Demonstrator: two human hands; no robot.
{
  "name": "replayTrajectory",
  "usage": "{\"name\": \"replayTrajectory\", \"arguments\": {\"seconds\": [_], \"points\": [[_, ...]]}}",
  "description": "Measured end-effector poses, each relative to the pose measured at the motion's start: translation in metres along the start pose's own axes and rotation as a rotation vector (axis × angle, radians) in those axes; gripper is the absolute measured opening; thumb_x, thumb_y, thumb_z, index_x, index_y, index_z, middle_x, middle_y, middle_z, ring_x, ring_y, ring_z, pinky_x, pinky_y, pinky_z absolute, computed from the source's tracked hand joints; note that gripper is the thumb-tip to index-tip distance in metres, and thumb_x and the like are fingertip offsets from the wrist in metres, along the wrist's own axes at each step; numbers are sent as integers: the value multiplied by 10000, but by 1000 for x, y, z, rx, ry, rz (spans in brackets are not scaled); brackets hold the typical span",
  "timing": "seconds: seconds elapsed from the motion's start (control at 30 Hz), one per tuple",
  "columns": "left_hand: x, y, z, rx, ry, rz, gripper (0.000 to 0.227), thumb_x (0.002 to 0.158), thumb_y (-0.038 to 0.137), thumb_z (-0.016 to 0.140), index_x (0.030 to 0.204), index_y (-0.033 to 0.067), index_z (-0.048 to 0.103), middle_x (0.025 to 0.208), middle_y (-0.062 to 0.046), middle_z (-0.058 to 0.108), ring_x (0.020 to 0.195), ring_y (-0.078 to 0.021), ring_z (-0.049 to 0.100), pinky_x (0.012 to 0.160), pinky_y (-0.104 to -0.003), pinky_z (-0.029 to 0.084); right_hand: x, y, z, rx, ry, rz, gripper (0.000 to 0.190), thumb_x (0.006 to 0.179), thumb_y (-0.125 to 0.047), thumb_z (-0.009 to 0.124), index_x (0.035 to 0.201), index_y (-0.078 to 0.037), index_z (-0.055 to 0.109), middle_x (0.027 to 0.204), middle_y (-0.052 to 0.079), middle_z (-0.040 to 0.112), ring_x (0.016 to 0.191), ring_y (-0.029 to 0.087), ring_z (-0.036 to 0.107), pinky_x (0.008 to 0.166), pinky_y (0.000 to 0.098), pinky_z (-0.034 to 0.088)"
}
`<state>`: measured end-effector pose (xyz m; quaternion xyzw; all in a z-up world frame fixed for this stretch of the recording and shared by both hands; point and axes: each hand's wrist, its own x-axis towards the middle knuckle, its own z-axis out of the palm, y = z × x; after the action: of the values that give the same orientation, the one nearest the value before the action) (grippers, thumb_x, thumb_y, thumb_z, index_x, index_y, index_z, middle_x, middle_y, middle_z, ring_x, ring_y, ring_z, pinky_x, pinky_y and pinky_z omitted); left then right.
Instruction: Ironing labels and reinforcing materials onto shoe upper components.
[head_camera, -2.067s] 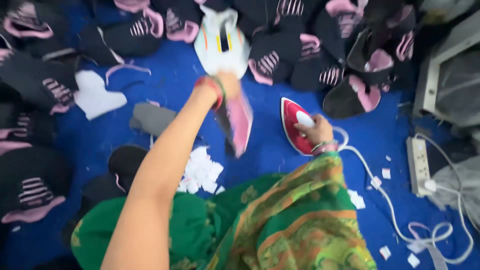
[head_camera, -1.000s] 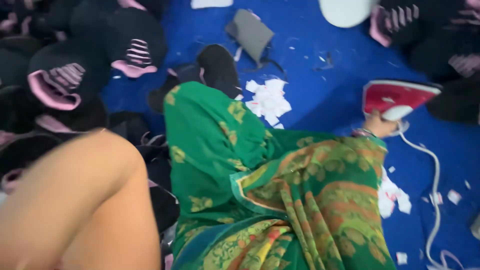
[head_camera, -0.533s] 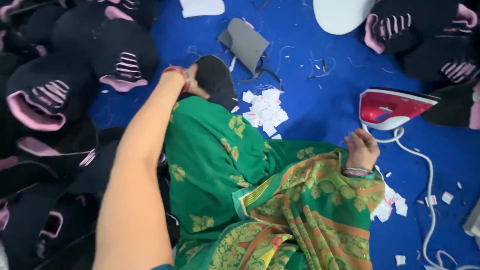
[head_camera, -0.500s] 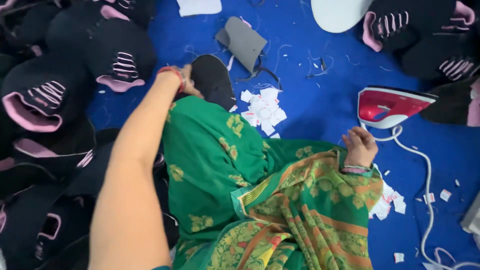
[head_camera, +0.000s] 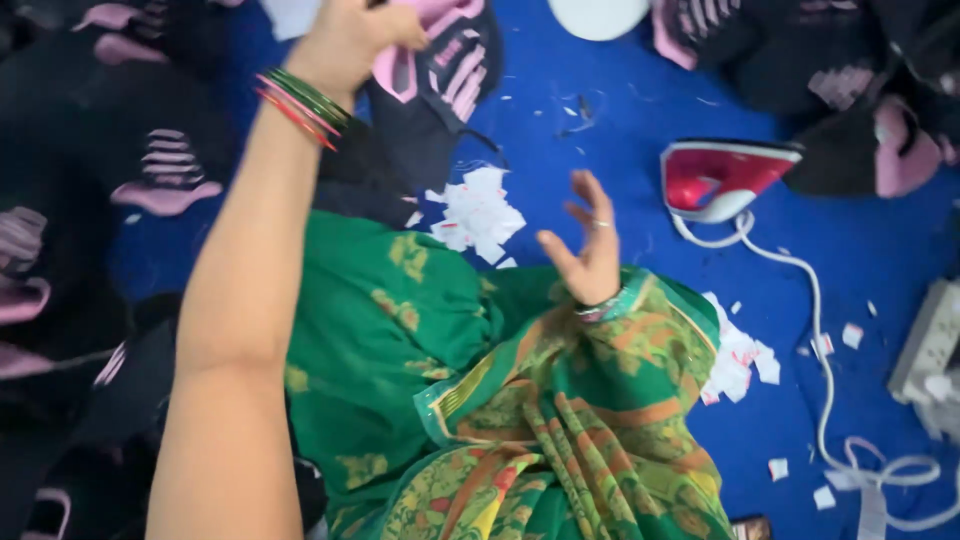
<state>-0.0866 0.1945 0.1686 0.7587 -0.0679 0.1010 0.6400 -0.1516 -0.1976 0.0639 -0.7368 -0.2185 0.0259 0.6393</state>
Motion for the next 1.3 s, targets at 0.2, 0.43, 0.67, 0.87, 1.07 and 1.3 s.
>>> {"name": "replayTrajectory", "arguments": {"seconds": [0.2, 0.43, 0.67, 0.87, 1.07, 1.3], "points": [[28, -22, 165, -139, -7, -67, 250, 940, 161, 737, 1131, 10, 677, 990, -45, 730, 894, -114, 694, 807, -279, 569, 10, -54, 2, 142, 40, -166, 1051, 872, -243, 814, 1649, -76, 127, 1681, 156, 242, 1540, 308, 326, 1225, 461, 348], [0, -14, 227, -358, 95, -366, 431, 884, 165, 683, 1307, 176, 597, 1209, -37, 657, 985, -160, 682, 720, -367, 639, 4, 62, -48, 1016, 372, 296, 451, 1049, -106, 633, 1464, 14, 503, 1378, 159, 654, 1255, 328, 647, 1105, 463, 513], [-52, -93, 241, -326, -153, -422, 398, 925, 87, 815, 1314, 12, 768, 1261, -208, 745, 1194, -287, 697, 1076, -390, 572, 11, 95, -47, 1268, 283, 468, 445, 982, -102, 660, 1398, -6, 533, 1303, 162, 673, 1178, 304, 672, 1045, 430, 543], [-50, -124, 236, 166, -180, -112, 754, 717, 56, 883, 1406, 82, 576, 1383, -181, 642, 1310, -346, 599, 1095, -385, 458, 3, 120, -33, -395, 755, 181, 539, 757, -45, 932, 1113, -3, 530, 1017, 125, 570, 887, 270, 595, 815, 390, 523], [-40, -156, 183, 672, -253, -273, 251, 830, 126, 761, 1032, 261, 825, 1182, -187, 707, 1145, -397, 656, 1032, -443, 520, 5, 153, -33, -552, 640, 280, 303, 742, -42, 856, 937, -57, 624, 1227, 176, 529, 989, 316, 626, 869, 388, 537], [-61, -138, 152, 1043, -232, -800, 245, 897, 160, 682, 1122, 123, 772, 1248, -201, 693, 1139, -370, 675, 965, -446, 547, 5, 117, -12, -678, 257, -19, 445, 900, -94, 851, 1292, -65, 644, 1404, 149, 561, 1319, 356, 544, 1134, 404, 459]]}}
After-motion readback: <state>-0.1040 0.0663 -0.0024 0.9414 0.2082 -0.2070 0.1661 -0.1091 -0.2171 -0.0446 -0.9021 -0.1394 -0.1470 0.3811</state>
